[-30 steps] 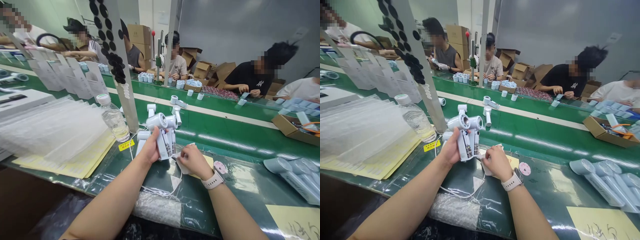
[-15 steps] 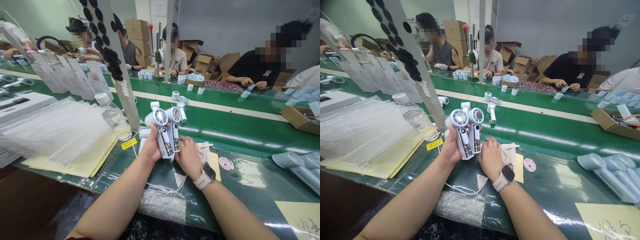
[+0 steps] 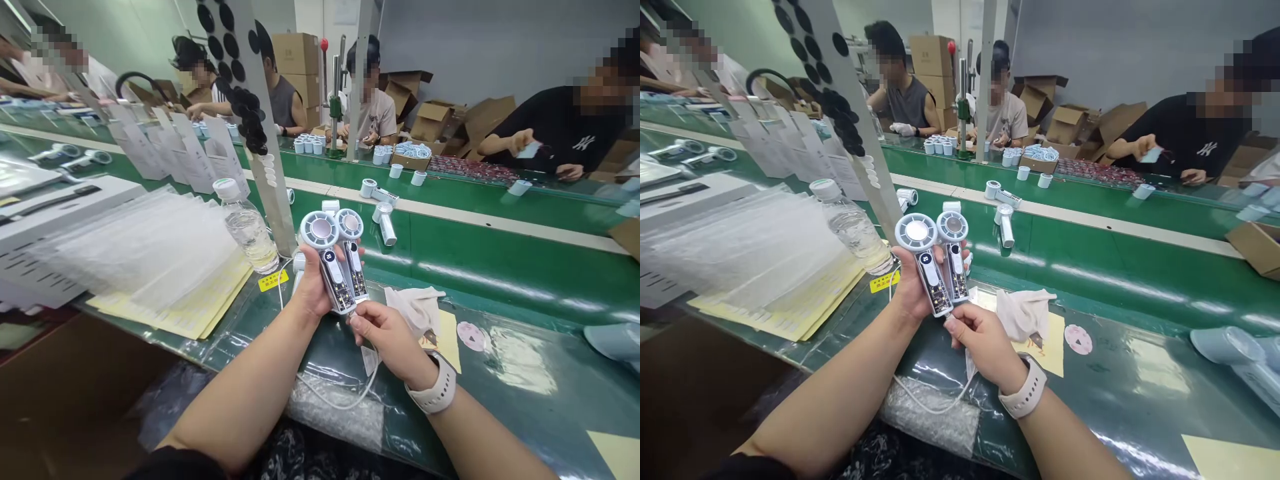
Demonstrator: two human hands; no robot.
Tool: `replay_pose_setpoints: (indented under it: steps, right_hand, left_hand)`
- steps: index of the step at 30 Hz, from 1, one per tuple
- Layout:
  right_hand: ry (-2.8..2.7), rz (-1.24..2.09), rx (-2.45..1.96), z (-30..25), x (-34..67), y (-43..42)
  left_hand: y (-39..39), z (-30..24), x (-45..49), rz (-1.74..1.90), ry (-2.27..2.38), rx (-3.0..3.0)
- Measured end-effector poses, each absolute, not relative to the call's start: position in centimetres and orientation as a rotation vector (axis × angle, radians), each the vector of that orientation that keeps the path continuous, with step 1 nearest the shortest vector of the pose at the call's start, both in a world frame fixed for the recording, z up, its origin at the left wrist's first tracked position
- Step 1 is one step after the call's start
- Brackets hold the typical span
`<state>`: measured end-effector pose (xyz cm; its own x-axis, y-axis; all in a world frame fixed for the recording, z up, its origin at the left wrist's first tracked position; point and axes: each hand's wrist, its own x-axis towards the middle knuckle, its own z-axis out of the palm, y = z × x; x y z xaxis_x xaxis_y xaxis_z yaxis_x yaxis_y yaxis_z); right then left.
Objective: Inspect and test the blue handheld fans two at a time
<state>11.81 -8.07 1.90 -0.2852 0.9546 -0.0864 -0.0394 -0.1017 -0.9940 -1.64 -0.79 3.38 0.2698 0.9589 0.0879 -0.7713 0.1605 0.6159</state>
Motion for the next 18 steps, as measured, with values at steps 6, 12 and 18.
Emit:
replay_pose_setpoints:
  steps: [6,12,18]
  right_hand:
    - [-1.282,1.410,-1.126,1.7,10.9,-8.8]
    - [-1.190,1.414,-1.145,1.0,9.9,-9.3]
    - [-1.399,1.198,-1.080,1.4,10.5,-9.3]
  left_hand:
    - [-0.9,3.3,-1.5,1.310,0.432,0.667]
    - [-1.0,2.9,-1.3,1.331,0.461,0.701]
    - [-1.0,3.3,-1.2,1.347,0.400,0.573]
